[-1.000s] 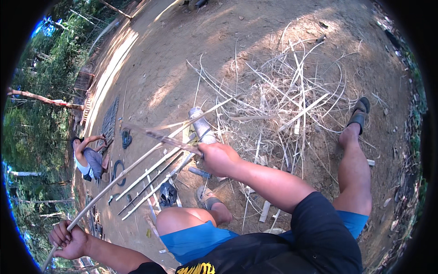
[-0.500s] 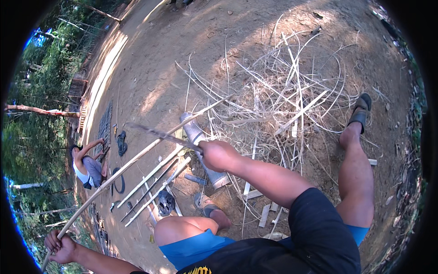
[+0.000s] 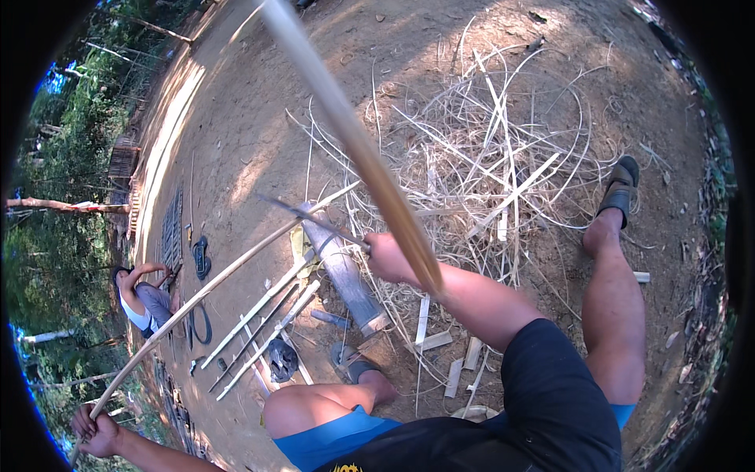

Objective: The person strips thin layers of material from a long piece of bamboo using a large knife while sitting on the ground.

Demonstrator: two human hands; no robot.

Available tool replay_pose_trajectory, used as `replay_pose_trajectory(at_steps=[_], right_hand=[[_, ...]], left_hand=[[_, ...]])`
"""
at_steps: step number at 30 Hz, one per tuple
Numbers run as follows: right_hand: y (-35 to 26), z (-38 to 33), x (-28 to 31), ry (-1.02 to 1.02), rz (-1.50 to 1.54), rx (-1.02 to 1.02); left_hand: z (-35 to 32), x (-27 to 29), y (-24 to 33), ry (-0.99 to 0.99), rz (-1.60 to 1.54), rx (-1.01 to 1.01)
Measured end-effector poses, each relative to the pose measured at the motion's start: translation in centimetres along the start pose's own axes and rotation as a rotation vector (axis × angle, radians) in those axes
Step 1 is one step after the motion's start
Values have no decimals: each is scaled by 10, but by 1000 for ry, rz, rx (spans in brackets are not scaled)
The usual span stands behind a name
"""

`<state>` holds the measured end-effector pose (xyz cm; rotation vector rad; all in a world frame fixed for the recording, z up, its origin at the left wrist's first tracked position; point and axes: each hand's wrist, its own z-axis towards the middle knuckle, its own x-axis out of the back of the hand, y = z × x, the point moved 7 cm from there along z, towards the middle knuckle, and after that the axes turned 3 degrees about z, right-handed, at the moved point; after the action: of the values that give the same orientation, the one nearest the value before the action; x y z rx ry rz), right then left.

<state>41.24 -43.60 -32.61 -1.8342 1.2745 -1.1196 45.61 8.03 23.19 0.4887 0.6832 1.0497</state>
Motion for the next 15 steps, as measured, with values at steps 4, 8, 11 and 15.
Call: replay_pose_trajectory(at_steps=[4,8,11,15], right_hand=[[-48,2,-25,95,-8,264],[-88,-7,-33,-8,-15,336],[-81,0,-35,10,-9,318],[-12,40,-28,104,34,68]], left_hand=[[14,3,-4,-12,-8,35],[13,-5,-3,-49,2,21],[10,-4,-5,-38,-6,38],[-1,1,-7,-38,6,27]])
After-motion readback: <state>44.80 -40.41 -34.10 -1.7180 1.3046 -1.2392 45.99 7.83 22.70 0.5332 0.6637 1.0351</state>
